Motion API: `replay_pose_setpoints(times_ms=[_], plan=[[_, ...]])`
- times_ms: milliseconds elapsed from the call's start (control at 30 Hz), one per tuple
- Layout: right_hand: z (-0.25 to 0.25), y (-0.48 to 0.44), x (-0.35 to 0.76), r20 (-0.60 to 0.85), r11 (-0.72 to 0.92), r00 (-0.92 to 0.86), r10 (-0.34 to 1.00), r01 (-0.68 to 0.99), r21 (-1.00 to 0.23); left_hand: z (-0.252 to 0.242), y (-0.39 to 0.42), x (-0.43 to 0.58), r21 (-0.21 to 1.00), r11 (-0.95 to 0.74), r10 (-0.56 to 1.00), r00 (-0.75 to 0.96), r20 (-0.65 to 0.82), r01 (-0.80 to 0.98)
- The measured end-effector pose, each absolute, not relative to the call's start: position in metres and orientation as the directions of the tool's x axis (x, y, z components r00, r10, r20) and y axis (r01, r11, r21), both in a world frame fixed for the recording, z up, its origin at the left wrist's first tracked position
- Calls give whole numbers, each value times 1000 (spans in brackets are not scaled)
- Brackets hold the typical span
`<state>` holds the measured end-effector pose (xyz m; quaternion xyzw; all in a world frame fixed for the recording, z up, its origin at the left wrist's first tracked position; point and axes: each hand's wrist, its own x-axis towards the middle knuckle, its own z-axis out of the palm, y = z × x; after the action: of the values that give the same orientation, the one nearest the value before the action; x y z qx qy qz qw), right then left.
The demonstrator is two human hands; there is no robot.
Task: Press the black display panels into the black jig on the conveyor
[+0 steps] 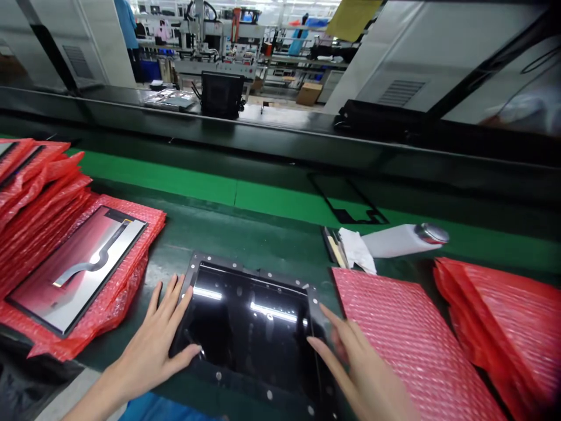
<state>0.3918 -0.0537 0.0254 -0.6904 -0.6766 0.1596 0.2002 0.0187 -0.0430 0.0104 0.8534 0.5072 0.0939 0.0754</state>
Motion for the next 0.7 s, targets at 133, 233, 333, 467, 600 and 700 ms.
replay_pose_setpoints(times_ms=[133, 233, 333, 467, 600, 700], plan=[[50, -5, 355, 150, 282, -240, 959, 791, -543, 7, -45, 20, 179, -462, 887, 448, 115, 868], [51, 18, 331, 157, 395, -370, 916, 760, -517, 5, -45, 21, 146, -459, 886, 441, 140, 876], [45, 28, 321, 163, 460, -433, 886, 783, -420, 4, -46, 23, 110, -458, 885, 440, 153, 882], [37, 33, 319, 208, 495, -453, 867, 736, -461, 5, -46, 24, 68, -447, 886, 432, 167, 892], [40, 41, 322, 161, 343, -327, 931, 636, -692, 4, -47, 23, 68, -456, 881, 438, 181, 888], [49, 46, 324, 81, 244, -302, 950, 551, -798, 4, -48, 21, 95, -462, 878, 441, 185, 882]])
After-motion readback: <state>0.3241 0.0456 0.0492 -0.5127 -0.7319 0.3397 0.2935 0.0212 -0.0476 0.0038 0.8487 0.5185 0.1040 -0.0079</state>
